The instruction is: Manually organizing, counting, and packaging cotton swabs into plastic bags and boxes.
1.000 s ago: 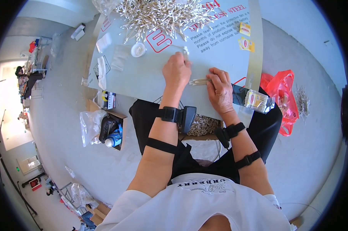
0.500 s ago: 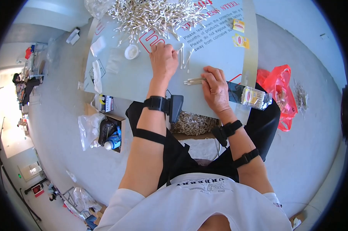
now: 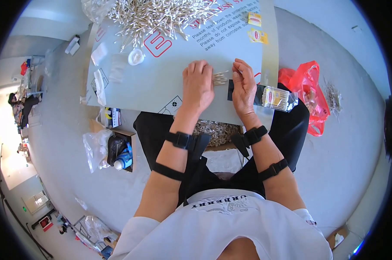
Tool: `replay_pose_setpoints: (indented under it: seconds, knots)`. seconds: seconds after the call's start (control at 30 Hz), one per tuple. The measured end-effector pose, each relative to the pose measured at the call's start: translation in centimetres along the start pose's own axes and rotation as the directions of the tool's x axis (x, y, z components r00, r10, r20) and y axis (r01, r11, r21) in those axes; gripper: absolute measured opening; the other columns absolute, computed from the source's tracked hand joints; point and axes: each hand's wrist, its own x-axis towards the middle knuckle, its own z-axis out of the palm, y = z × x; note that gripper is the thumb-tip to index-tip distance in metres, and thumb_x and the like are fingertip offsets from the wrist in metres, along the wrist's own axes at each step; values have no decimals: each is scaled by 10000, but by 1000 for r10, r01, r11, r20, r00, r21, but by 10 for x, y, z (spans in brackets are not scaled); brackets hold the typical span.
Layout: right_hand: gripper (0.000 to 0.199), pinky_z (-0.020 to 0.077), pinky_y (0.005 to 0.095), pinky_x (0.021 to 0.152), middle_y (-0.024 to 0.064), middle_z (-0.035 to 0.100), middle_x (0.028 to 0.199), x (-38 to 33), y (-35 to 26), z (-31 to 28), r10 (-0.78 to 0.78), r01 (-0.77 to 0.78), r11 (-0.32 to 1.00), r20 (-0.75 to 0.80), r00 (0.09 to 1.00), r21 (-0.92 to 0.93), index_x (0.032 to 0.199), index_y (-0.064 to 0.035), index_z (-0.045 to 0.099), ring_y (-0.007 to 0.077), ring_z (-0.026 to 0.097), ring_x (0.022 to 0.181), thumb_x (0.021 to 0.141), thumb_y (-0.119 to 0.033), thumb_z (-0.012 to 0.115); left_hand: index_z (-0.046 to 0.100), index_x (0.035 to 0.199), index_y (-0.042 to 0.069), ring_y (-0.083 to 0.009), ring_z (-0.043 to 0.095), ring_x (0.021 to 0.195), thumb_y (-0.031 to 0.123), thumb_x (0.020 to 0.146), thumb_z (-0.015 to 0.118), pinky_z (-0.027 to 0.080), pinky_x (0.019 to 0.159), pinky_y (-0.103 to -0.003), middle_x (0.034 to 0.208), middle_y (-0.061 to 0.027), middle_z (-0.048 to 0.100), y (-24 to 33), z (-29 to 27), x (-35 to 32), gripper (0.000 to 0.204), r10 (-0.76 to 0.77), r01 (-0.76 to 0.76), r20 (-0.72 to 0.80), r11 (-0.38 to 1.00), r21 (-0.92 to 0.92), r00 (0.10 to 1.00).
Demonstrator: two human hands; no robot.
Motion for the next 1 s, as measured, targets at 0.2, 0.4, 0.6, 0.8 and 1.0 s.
replay_pose_setpoints:
  seconds: [0.2, 0.4, 0.6, 0.8, 1.0]
  knots:
    - [237, 439, 306, 1040, 112, 548, 1314, 6, -3, -1, 171, -159, 950, -24, 985, 269, 1194, 39, 588, 175, 542, 1166, 1008, -67, 487, 316, 1488, 4, -323, 198, 1479, 444, 883, 619, 121, 1179, -551, 1571, -176, 273, 21, 10, -17, 807, -46, 36, 128, 996, 78, 991]
    - [262, 444, 302, 1033, 109, 574, 1282, 7, -2, -2, 265, -257, 919, 13, 964, 300, 1198, 36, 596, 158, 555, 1144, 1020, -121, 486, 272, 1499, -14, -336, 168, 1484, 542, 892, 565, 82, 1166, -593, 1578, -218, 227, 19, 21, 10, 874, -125, 106, 80, 972, 210, 989]
    - [266, 440, 288, 1007, 104, 586, 1263, 18, 3, 0, 231, -215, 895, 5, 973, 390, 1196, 40, 602, 153, 547, 1130, 1015, -130, 504, 248, 1504, -23, -359, 174, 1475, 461, 953, 515, 122, 1186, -516, 1567, -235, 231, 20, 25, 1, 780, -157, 147, 68, 980, 136, 985]
    - [356, 420, 323, 1085, 119, 570, 1309, 32, 10, 15, 218, -211, 883, 33, 975, 419, 1280, 42, 568, 189, 536, 1217, 1037, -202, 478, 273, 1485, -35, -357, 261, 1440, 255, 1030, 448, 228, 1169, -433, 1521, -243, 311, 8, 22, -9, 567, -393, 144, -284, 769, -622, 875]
    - [384, 417, 331, 1091, 127, 562, 1321, 26, 1, 10, 305, -305, 837, 77, 949, 453, 1305, 48, 544, 192, 527, 1235, 1043, -223, 466, 349, 1467, -11, -265, 389, 1382, 247, 1054, 394, 320, 1129, -378, 1487, -184, 404, 15, 36, 5, 489, -294, 91, -164, 691, -717, 942]
